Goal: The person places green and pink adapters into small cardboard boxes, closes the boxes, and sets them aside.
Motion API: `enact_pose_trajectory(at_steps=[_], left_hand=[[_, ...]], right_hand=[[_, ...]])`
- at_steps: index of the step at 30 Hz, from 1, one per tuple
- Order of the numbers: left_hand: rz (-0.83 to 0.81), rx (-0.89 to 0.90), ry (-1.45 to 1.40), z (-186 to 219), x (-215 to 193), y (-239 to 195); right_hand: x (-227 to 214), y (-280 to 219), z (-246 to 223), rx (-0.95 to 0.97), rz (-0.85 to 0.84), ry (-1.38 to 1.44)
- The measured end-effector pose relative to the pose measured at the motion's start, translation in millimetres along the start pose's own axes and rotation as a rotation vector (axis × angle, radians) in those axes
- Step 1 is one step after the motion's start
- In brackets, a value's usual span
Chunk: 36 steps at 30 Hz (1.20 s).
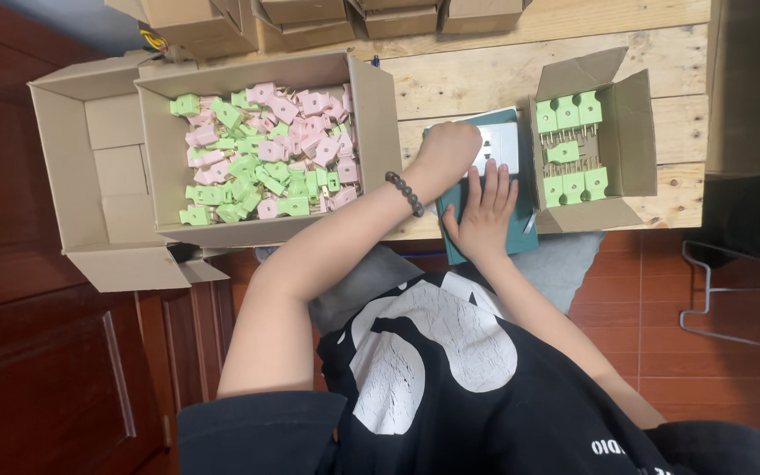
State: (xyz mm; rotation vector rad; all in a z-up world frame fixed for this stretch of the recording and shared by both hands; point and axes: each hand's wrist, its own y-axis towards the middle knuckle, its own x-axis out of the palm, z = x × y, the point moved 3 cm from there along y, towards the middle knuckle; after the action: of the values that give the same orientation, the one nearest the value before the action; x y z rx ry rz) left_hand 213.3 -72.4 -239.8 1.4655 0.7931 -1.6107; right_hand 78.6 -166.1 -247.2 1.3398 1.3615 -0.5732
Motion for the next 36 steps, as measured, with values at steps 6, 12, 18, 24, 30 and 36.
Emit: enact_pose_trajectory(at_steps=[6,12,18,24,30,36], left_hand=[[-0.248,-0.042,-0.308,-17,-67,-12],[-0.166,-0.097,-0.567,-19,-136,-19],[-0.177,0.007,-0.611,-4,-104,-3],[-0.052,0.040,-0.335,16,-56,13],[-0.116,-0.022,-0.237,58,27,59],[-0.038,0.036,-0.234,41,-44,36]], right_hand=[[5,-4,5,-0.005,0.003,-0.035],[3,-4,4,0.023,-0.009,-0.053],[-1,-6,7,0.130,-0.034,0.027],[2,-6,7,0.149,-0.120,0.039],[-2,-5,2,0.087,0.002,-0.017],[-2,-3,3,0.077,0.026,-0.022]])
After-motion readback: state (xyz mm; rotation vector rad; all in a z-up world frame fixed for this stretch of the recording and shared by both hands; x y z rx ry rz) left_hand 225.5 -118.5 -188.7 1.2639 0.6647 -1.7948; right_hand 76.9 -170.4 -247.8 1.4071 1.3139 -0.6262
